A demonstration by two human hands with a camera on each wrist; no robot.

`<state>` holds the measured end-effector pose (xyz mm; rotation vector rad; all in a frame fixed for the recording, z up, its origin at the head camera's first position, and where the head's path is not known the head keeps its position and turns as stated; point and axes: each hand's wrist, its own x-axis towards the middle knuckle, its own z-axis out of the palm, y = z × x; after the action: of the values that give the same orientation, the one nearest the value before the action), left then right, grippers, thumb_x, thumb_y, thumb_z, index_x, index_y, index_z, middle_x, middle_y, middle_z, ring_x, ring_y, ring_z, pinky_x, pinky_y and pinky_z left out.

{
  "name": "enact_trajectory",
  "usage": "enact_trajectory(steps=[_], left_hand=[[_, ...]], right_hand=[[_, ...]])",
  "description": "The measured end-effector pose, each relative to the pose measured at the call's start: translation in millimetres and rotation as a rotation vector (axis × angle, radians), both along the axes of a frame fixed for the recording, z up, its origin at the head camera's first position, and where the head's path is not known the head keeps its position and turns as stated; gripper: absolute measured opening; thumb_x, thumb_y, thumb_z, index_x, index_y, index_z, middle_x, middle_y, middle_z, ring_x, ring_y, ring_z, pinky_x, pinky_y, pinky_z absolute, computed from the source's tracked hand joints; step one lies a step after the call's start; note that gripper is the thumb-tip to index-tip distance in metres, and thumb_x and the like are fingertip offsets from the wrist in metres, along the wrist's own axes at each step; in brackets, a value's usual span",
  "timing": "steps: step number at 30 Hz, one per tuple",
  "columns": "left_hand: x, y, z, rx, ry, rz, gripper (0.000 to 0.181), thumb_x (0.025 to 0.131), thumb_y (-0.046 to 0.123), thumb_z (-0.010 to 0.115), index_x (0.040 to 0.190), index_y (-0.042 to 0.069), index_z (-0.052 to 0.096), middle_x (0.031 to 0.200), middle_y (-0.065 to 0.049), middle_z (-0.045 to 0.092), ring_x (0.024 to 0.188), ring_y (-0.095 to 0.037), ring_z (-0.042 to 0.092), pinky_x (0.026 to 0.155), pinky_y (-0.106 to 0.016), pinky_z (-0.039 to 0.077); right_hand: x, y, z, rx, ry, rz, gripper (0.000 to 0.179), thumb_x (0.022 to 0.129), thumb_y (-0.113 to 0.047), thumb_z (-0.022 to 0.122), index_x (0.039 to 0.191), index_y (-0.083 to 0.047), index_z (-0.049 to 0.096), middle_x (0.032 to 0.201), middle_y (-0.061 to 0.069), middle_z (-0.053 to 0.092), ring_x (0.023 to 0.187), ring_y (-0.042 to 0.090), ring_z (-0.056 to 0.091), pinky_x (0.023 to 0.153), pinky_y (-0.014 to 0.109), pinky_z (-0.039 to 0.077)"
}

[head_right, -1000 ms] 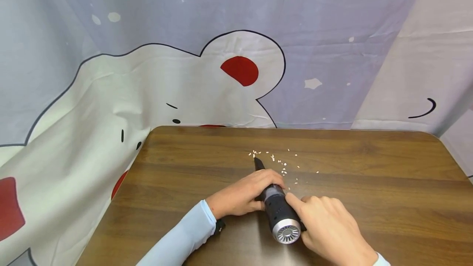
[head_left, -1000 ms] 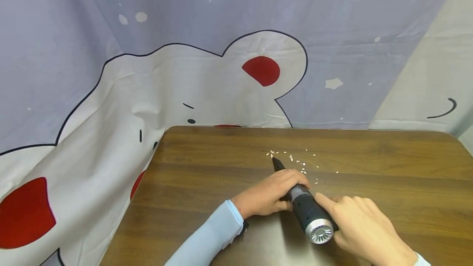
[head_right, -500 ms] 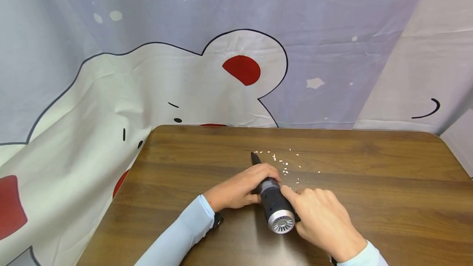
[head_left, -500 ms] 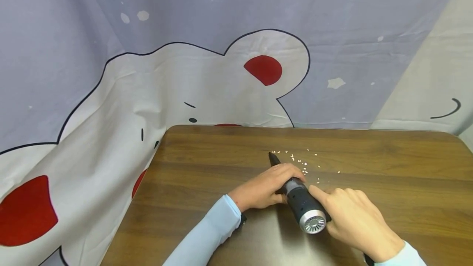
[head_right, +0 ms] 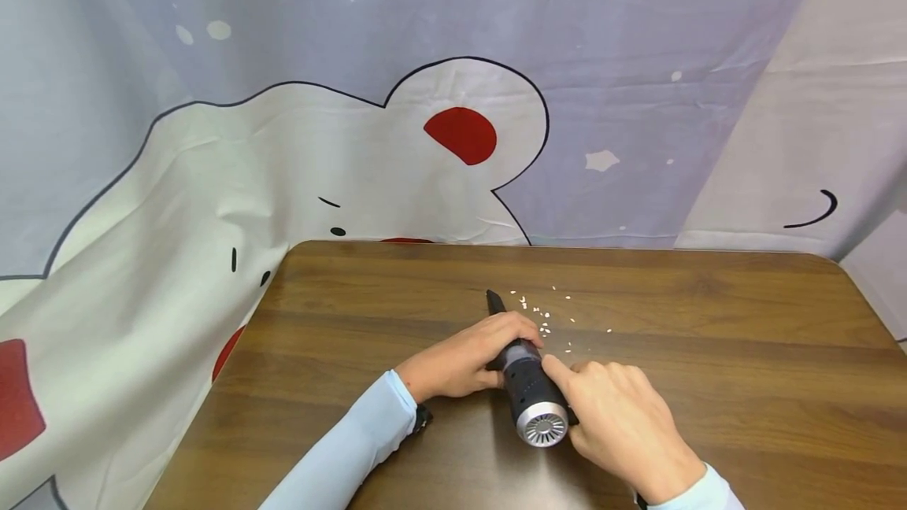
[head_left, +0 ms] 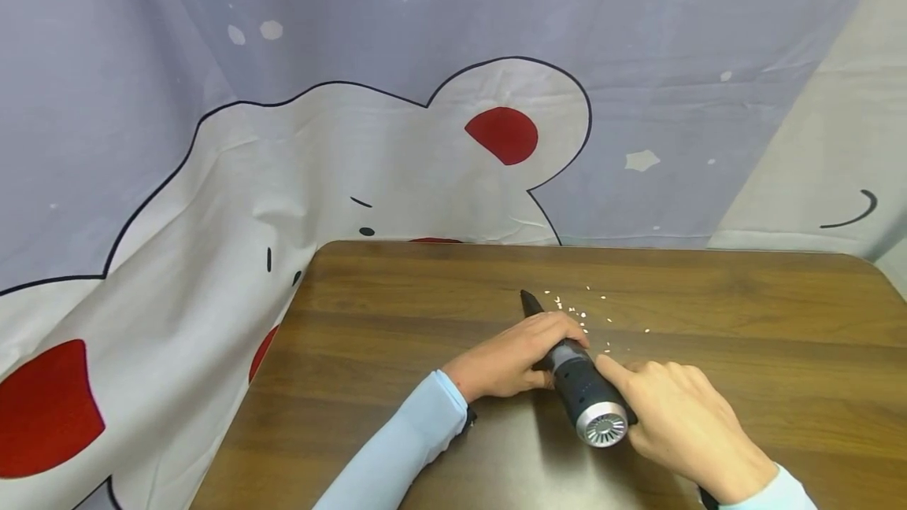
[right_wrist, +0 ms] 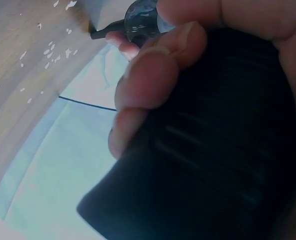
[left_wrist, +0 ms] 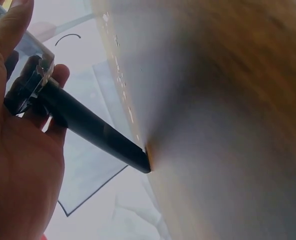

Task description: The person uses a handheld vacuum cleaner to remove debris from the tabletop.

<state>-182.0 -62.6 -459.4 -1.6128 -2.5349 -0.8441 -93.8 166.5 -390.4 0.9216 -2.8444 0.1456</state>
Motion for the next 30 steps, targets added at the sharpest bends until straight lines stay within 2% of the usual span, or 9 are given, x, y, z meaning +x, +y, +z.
enact_trajectory(steps=[16, 21, 30], left_hand=[[-3.7, 12.4, -1.1, 0.044, -0.014, -0.048, 0.074, 0.069, 0.007, 0.080, 0.131, 0.020, 0.043, 0.134, 0.010, 0.043, 0.130, -0.001, 0.029, 0.114, -0.022, 0.019], [-3.7, 17.4, -1.5, 0.078, -0.003, -0.080, 0.071, 0.069, 0.013, 0.081, 0.130, 0.018, 0.044, 0.132, 0.009, 0.044, 0.129, -0.001, 0.030, 0.116, -0.027, 0.016], [0.7, 25.1, -0.7, 0.043, -0.008, -0.089, 0.069, 0.073, 0.019, 0.080, 0.131, 0.019, 0.043, 0.134, 0.008, 0.044, 0.129, -0.002, 0.030, 0.113, -0.021, 0.019]], right_hand=[[5.4, 9, 1.4, 0.005, 0.006, -0.026, 0.047, 0.054, -0.008, 0.069, 0.096, -0.021, 0.054, 0.055, -0.012, 0.041, 0.044, 0.009, 0.036, 0.039, 0.027, 0.030], [9.1, 11, 1.9, 0.006, 0.016, -0.035, 0.046, 0.054, -0.008, 0.068, 0.096, -0.021, 0.054, 0.053, -0.012, 0.038, 0.044, 0.009, 0.034, 0.038, 0.027, 0.029], [18.6, 17, 3.2, -0.005, 0.006, -0.056, 0.045, 0.053, -0.006, 0.066, 0.093, -0.022, 0.051, 0.054, -0.014, 0.036, 0.043, 0.009, 0.032, 0.039, 0.027, 0.027]])
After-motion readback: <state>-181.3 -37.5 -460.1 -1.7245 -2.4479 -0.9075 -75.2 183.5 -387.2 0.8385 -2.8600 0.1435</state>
